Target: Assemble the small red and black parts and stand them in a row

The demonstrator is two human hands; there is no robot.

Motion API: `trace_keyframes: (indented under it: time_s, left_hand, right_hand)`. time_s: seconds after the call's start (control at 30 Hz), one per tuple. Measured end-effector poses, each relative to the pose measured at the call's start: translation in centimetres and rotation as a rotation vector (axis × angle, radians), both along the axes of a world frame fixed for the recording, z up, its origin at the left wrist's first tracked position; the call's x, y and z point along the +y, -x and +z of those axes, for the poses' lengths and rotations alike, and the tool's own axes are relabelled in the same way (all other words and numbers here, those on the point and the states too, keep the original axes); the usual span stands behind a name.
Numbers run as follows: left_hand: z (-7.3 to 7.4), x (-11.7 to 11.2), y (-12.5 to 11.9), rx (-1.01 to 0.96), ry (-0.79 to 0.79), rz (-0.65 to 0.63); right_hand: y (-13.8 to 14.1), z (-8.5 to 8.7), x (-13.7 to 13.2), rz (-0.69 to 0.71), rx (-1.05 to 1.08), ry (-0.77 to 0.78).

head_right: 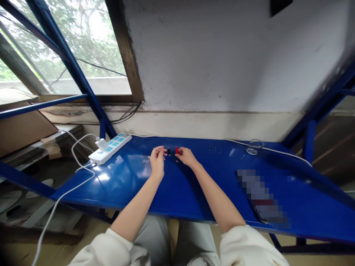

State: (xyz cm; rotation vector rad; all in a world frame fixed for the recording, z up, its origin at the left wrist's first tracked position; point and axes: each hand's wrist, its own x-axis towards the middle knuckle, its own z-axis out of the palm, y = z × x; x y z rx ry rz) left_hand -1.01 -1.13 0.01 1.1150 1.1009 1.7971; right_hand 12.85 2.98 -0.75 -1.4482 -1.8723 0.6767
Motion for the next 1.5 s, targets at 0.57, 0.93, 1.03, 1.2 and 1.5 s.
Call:
trace_keyframes:
  time_s: [0.57,0.93,1.03,1.2,1.5]
  left_hand:
    - [-0.3,0.2,-0.3,0.113,0.049,-0.037]
    - [-1.1,-1.2,-0.6,1.174,-0.081,-0.116]
    - [-1.0,-1.5,-0.7,1.212,-0.099,-0.194]
    - [-1.1,-1.8,-1.0,1.13,-0.185,-0.286]
    - [-1.2,-1.7,-1.0,1.127,-0.158,-0.289]
  right_hand:
    - [1.7,-1.8,0.9,-0.135,-0.367,-0.045]
    - [-2.3,-1.1,-2.5,-0.188,-0.367,0.095]
    - [-2.4,-1.3,-2.9,-0.142,-0.363,0.068]
    - [-1.9,-1.6,-3.0,-0.15,-0.404,0.005]
    - [-1.9,-1.7,-3.1,-0.163,-0.392,-0.037]
